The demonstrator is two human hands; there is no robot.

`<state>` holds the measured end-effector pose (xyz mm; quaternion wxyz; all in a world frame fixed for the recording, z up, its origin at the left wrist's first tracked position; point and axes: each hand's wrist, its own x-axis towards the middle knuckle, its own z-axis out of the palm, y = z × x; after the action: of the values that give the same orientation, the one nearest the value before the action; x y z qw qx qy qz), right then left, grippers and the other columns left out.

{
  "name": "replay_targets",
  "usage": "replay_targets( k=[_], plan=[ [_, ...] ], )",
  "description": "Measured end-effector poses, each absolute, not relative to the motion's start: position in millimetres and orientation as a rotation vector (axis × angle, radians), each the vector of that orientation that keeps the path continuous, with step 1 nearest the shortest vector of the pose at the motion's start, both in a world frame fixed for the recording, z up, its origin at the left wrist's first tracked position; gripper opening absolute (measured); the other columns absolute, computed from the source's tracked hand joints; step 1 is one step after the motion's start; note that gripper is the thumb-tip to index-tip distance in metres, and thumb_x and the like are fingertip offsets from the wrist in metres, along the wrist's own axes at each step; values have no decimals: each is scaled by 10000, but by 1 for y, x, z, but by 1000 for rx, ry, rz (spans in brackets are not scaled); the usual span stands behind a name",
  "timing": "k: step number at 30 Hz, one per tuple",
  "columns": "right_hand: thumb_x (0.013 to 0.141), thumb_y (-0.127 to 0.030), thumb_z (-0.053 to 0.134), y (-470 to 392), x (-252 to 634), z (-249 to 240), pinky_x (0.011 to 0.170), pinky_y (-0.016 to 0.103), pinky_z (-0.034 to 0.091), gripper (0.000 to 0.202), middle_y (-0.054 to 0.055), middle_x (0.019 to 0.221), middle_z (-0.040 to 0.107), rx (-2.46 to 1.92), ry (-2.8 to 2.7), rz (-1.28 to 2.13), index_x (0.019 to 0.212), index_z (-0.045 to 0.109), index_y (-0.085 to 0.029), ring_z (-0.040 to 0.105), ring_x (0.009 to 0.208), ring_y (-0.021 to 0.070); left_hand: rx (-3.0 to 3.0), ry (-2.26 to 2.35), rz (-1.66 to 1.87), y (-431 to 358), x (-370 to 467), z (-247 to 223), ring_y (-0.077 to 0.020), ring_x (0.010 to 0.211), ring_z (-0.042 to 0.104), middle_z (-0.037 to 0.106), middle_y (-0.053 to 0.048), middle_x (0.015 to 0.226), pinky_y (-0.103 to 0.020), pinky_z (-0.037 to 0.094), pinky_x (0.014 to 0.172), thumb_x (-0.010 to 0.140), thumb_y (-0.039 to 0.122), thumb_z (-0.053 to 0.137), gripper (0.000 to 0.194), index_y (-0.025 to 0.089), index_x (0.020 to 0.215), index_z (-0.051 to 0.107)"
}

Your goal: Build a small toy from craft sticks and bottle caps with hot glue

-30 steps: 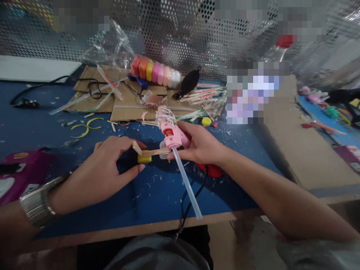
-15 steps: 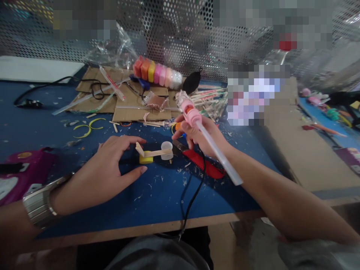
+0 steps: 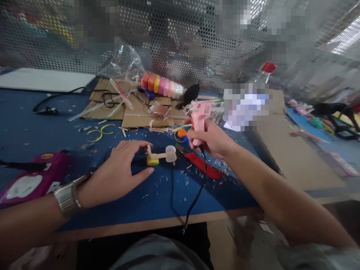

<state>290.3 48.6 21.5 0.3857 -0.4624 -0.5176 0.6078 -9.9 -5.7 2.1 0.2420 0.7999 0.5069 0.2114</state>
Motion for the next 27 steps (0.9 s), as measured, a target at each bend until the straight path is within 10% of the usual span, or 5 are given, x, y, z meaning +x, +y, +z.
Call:
replay_targets(
  k=[8, 15, 27],
  plan=[
    [629, -106, 799, 15, 307, 25, 540, 283, 460, 645, -17, 830, 693, -1129, -1224, 1646, 1245, 672, -249, 659, 716, 191, 2206, 1362, 603, -7, -9, 4, -428, 1309, 633, 760, -129, 1330, -685, 482, 1120, 873, 367, 740, 445, 251, 1292, 649],
    [666, -145, 748, -15, 324, 20, 543, 288, 422, 157, 47, 775, 688, -1193, -1237, 1593, 818, 717, -173, 595, 674, 169, 2241, 1346, 608, -7, -9, 3, -450, 1338, 613, 748, -146, 1377, -688, 485, 1099, 884, 387, 718, 452, 241, 1304, 636],
    [861, -318, 879, -49, 378, 3, 696, 289, 676, 187, 55, 877, 793, -1338, -829, 1260, 1017, 814, -238, 755, 785, 198, 2296, 1318, 635, -2, -12, -3, -456, 1346, 602, 741, -163, 1365, -667, 490, 1097, 902, 427, 705, 438, 225, 1288, 655]
  ],
)
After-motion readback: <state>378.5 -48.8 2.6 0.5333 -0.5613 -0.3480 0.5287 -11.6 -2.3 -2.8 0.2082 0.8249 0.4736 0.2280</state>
